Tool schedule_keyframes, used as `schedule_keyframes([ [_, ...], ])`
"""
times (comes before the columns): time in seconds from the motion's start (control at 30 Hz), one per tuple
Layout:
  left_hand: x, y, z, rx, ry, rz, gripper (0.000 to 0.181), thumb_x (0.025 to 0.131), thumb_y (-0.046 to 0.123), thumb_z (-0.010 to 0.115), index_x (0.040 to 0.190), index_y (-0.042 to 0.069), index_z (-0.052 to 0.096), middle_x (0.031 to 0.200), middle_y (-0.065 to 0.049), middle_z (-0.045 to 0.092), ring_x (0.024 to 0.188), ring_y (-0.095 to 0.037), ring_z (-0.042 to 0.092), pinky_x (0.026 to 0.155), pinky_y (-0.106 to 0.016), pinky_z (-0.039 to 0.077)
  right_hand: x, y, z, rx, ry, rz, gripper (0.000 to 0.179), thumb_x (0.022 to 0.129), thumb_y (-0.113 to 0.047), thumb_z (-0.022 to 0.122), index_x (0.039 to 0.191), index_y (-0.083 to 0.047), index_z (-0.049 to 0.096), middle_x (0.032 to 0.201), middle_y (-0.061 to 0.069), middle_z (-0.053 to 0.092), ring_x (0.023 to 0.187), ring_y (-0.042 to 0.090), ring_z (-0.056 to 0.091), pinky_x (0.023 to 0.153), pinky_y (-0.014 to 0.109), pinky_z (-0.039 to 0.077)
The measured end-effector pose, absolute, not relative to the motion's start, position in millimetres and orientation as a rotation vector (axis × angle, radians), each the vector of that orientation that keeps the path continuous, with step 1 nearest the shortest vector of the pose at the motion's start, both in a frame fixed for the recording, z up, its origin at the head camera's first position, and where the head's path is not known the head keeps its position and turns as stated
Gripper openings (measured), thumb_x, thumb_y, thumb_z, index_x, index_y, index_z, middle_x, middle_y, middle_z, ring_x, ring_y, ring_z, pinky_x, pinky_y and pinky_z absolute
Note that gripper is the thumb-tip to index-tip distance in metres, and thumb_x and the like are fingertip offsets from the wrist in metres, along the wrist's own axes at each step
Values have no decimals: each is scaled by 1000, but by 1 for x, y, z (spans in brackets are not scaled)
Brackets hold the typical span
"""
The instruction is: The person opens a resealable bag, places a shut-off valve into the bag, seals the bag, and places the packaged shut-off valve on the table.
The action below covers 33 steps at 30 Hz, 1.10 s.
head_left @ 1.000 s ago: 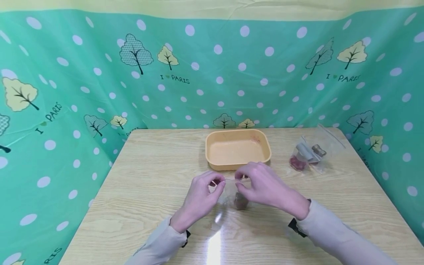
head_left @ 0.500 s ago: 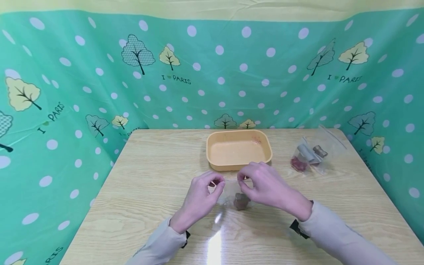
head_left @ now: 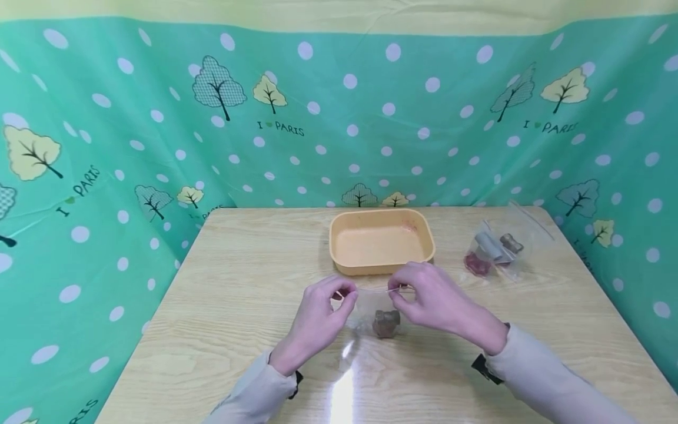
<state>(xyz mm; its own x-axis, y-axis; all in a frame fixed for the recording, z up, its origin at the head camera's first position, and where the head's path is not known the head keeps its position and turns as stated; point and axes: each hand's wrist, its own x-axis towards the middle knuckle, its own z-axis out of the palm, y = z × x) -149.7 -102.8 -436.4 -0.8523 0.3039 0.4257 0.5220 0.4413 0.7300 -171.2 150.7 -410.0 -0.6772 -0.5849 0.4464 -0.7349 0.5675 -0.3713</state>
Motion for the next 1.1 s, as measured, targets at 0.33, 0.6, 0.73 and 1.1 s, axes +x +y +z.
schedule_keyframes([
  [0.33, -151, -102, -437, -712, -2446, -1377, 7, 96, 4, 72, 96, 9, 76, 88, 12, 69, 85, -8, 65, 72, -41, 60, -170, 158, -413, 1073, -2522, 850, 12, 85, -6, 82, 94, -13, 77, 90, -6, 74, 85, 12, 69, 76, 37, 61],
  [0.6, -153, -101, -437, -732, -2437, -1343, 11, 94, 2, 74, 95, 13, 76, 88, 11, 69, 84, -8, 65, 73, -39, 59, -170, 164, -413, 1054, -2545, 884, 19, 83, 1, 78, 92, -15, 75, 90, -8, 72, 85, 12, 68, 76, 37, 61],
  [0.73, -153, -101, -438, -723, -2441, -1351, 10, 94, 2, 74, 96, 11, 76, 88, 12, 70, 84, -8, 65, 72, -40, 59, -170, 164, -414, 1074, -2527, 868, 19, 84, 2, 80, 94, -13, 75, 91, -5, 73, 85, 12, 69, 76, 35, 61],
  [1.1, -153, -103, -438, -712, -2440, -1353, 7, 95, 4, 72, 96, 9, 76, 89, 12, 70, 84, -8, 65, 71, -32, 58, -166, 171, -416, 964, -2597, 931, 18, 88, -2, 82, 92, -17, 73, 88, -12, 69, 85, 8, 66, 77, 40, 61],
])
